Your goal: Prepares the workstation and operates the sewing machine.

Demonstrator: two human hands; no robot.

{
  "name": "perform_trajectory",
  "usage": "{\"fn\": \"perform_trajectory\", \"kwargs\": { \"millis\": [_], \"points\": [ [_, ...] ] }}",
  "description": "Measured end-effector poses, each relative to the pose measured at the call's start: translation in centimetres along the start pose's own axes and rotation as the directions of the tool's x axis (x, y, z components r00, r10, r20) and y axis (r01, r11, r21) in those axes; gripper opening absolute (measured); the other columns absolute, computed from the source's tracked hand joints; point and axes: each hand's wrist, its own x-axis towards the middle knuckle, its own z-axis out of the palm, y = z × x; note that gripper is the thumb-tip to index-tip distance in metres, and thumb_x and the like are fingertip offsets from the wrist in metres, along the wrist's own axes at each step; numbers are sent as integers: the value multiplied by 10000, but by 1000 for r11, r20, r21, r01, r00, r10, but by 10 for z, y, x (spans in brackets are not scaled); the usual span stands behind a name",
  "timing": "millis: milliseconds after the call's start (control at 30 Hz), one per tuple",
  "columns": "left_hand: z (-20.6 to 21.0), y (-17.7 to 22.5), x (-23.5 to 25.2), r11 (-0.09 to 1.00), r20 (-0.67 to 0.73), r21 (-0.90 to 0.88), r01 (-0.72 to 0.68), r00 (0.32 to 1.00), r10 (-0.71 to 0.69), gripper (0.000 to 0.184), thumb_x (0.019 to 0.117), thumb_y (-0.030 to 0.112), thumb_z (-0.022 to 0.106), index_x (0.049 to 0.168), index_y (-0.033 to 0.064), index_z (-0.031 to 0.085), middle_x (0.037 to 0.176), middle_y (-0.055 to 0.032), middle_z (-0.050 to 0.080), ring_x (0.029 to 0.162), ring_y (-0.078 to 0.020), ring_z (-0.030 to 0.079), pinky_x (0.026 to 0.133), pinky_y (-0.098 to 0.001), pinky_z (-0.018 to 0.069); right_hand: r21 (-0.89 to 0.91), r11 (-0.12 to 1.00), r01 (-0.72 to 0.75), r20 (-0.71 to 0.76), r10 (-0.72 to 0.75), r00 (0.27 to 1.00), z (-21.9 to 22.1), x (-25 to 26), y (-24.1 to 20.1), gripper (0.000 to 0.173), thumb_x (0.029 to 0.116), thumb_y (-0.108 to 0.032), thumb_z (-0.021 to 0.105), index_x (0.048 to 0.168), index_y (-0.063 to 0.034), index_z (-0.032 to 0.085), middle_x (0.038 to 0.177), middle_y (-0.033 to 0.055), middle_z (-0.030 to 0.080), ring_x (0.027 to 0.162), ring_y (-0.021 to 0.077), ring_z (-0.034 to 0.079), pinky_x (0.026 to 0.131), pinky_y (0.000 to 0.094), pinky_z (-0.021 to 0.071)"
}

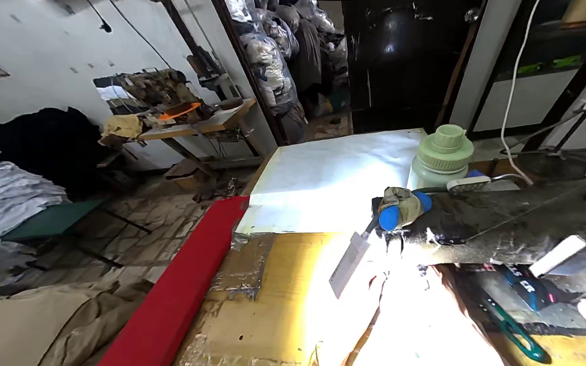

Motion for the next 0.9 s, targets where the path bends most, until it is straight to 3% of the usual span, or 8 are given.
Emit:
{"fn": "perform_trajectory", "kwargs": {
  "millis": [200, 233, 300, 400, 500, 667, 800, 900],
  "points": [
    [2, 10, 0, 983, -47, -175, 45, 997, -54, 254, 979, 136, 584, 956, -55, 750, 834, -95, 715, 774, -7, 644, 773, -141, 509, -27, 999, 24, -31, -25, 999, 1, -3, -6, 335, 1026, -96, 484, 1148, 154, 671, 1177, 345, 666, 1183, 438, 626, 1074, 470, 429],
    [3, 10, -1, 979, -41, -199, 54, 997, -64, 251, 979, 128, 581, 966, -67, 739, 832, -90, 705, 775, 0, 633, 776, -135, 504, -48, 998, 46, -95, -51, 994, 11, -1, 0, 332, 993, -119, 508, 1083, 129, 710, 1114, 331, 695, 1127, 437, 663, 1044, 480, 459],
    [3, 14, -3, 975, -30, -200, 98, 994, -106, 247, 969, 115, 585, 975, -87, 726, 841, -101, 701, 787, -7, 626, 783, -141, 498, -14, 1000, 26, -6, -26, 1000, 8, 1, 3, 325, 1015, -123, 522, 1135, 119, 703, 1170, 336, 679, 1181, 445, 636, 1079, 494, 426],
    [0, 22, -3, 957, 6, -232, 176, 984, -179, 238, 971, 93, 603, 1020, -111, 716, 949, -160, 720, 894, -47, 660, 876, -168, 509, 45, 997, 61, -150, -54, 987, 19, 0, 10, 284, 968, -97, 573, 1075, 118, 724, 1085, 316, 711, 1077, 430, 683, 1015, 450, 483],
    [3, 21, -4, 954, -41, -264, 141, 987, -158, 219, 940, 52, 611, 999, -125, 725, 951, -194, 730, 902, -75, 696, 874, -174, 528, 18, 985, 172, -115, -169, 979, 30, 6, 33, 299, 964, -146, 562, 1057, 73, 743, 1073, 284, 726, 1066, 441, 689, 990, 520, 494],
    [-1, 33, -2, 892, 1, -355, 279, 954, -298, 196, 925, 15, 642, 1021, -149, 687, 975, -166, 714, 933, -15, 657, 906, -146, 503, 72, 955, 288, -265, -260, 928, 57, 10, 58, 252, 938, -144, 598, 1001, 45, 752, 991, 238, 743, 959, 392, 714, 931, 524, 524],
    [-8, 34, -1, 923, 65, -194, 333, 943, -327, 293, 957, 123, 643, 1090, -134, 689, 1062, -210, 715, 1036, -129, 668, 978, -253, 489, 51, 993, 111, 8, -111, 994, 35, 8, 42, 346, 1012, -162, 508, 1156, 71, 719, 1179, 268, 702, 1159, 393, 653, 1084, 480, 433],
    [-11, 35, -2, 937, 89, -131, 324, 945, -314, 324, 961, 158, 622, 1092, -130, 691, 1070, -225, 716, 1049, -180, 674, 992, -301, 492, 115, 992, 47, -2, -47, 999, 20, -5, 23, 329, 991, -110, 548, 1157, 137, 689, 1192, 299, 689, 1175, 400, 642, 1088, 439, 428]
  ]
}}
